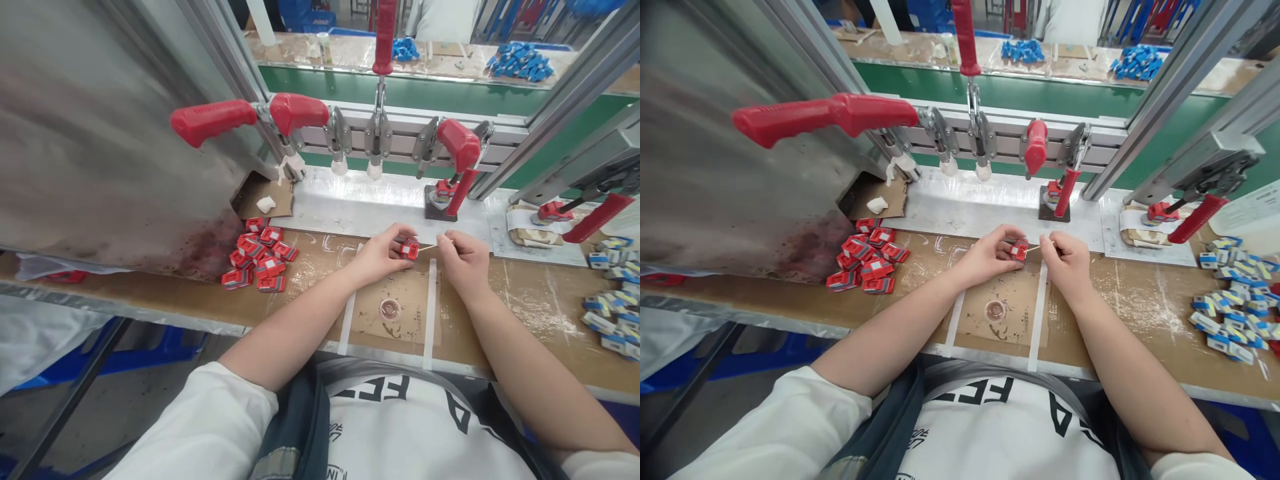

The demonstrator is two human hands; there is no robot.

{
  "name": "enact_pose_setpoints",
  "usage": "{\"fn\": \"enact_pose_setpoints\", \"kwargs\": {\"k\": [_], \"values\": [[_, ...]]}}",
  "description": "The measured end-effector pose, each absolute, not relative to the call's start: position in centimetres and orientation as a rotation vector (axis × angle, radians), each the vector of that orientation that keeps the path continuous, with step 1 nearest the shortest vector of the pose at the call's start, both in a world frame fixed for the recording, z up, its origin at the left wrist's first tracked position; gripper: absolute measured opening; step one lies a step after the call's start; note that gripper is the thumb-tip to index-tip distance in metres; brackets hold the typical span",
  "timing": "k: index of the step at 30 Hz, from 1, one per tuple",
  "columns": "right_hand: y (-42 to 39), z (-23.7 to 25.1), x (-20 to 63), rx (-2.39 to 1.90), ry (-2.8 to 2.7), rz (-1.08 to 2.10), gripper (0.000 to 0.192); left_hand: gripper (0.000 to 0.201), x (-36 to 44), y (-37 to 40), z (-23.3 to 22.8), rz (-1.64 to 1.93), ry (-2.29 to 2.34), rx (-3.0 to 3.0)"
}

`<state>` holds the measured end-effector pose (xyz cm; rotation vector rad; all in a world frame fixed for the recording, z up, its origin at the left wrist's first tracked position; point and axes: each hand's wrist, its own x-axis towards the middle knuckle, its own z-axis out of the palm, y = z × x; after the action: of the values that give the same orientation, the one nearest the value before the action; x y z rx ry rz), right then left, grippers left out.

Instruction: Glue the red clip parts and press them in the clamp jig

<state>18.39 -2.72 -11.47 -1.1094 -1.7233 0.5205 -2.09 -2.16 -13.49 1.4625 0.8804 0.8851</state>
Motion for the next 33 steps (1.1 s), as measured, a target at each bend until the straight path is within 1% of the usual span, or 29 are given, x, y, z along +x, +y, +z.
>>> {"fn": "enact_pose_setpoints", "kwargs": {"k": [10, 16, 22, 26, 33], "values": [[-2.24, -11.66, 17.9, -1.18, -1.791, 0.581, 0.05, 0.05, -2.0, -2.13, -13.58, 0.881, 0.876, 1.464], [-2.38, -11.75, 17.86, -1.133, -1.819, 0.604, 0.046, 0.051, -2.07, -2.05, -13.89, 0.863, 0.889, 1.477], [-2.48, -11.71, 17.88, -1.134, -1.867, 0.606, 0.047, 0.049, -1.99, -2.16, -13.66, 0.867, 0.92, 1.519], [-2.49, -11.63, 18.04, -1.149, -1.899, 0.549, 0.047, 0.048, -1.89, -2.28, -13.53, 0.858, 0.954, 1.556], [-2.5, -11.55, 18.22, -1.159, -1.955, 0.359, 0.046, 0.047, -1.73, -2.45, -13.34, 0.86, 0.985, 1.61]]}}
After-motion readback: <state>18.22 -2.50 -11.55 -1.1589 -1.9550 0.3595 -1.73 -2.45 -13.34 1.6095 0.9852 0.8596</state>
